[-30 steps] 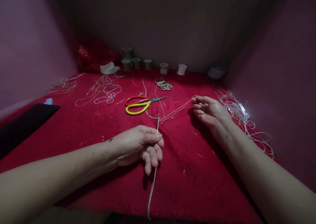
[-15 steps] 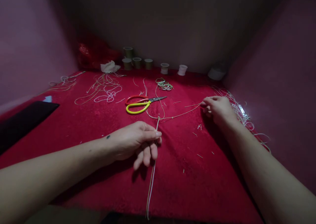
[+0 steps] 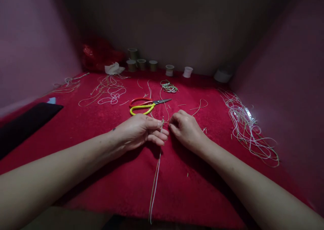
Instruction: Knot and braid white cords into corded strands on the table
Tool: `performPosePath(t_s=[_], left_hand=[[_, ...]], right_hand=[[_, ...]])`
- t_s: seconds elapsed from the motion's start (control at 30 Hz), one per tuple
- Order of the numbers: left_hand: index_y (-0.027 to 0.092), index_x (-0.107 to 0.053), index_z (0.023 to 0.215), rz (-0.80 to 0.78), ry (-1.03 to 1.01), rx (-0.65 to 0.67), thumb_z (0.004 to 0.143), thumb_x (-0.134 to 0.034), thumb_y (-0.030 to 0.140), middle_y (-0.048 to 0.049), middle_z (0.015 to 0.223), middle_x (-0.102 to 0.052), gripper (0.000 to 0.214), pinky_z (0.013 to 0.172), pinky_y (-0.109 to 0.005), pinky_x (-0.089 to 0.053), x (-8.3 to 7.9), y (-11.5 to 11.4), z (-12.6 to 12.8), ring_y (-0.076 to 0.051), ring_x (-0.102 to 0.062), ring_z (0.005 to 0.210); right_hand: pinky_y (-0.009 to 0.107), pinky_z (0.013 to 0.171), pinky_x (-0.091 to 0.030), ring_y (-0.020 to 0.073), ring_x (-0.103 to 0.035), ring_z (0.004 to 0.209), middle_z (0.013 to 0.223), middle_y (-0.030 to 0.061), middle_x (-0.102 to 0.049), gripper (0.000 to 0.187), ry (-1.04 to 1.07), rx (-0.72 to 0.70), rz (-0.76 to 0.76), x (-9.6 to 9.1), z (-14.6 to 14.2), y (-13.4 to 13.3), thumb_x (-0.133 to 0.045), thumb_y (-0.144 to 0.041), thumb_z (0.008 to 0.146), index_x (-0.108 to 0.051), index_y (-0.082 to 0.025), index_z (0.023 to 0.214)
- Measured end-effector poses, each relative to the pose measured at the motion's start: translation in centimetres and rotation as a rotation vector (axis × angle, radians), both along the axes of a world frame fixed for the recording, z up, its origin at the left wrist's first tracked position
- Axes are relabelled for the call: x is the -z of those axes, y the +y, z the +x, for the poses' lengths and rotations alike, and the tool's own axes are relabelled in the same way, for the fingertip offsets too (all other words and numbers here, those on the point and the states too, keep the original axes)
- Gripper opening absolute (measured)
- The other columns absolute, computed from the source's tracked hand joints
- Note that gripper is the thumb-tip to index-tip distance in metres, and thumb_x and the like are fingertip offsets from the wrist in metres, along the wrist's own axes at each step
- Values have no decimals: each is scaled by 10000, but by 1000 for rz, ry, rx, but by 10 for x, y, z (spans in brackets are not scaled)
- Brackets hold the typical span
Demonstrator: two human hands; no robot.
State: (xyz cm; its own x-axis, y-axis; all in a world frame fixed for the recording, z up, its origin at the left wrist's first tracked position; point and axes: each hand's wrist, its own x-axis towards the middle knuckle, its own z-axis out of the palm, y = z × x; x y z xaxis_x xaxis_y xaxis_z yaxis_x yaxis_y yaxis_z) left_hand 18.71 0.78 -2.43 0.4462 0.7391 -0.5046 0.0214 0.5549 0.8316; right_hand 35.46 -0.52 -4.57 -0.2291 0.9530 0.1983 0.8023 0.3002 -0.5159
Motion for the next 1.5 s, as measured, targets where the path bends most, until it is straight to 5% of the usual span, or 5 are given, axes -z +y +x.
performPosePath(t_s=[0.27, 1.5], left_hand=[[99, -526, 660, 56, 30, 185, 812, -557, 264, -85, 488, -615, 226, 417, -260, -506, 10, 2, 0, -172, -601, 399], [154, -476, 634, 102, 133, 120, 776, -466, 172, -39, 419, -549, 144, 350, -281, -463, 6, -3, 8, -162, -528, 326]], right_hand=[[238, 616, -379, 126, -536, 637, 718, 50, -619, 90, 58, -20, -83, -7, -4, -8, -477, -125, 787, -564, -145, 785], [273, 596, -328, 140, -514, 612, 679, 69, -637, 162, 21, 122, -104, -6, -10, 6, -483, -157, 768, -634, -176, 713]])
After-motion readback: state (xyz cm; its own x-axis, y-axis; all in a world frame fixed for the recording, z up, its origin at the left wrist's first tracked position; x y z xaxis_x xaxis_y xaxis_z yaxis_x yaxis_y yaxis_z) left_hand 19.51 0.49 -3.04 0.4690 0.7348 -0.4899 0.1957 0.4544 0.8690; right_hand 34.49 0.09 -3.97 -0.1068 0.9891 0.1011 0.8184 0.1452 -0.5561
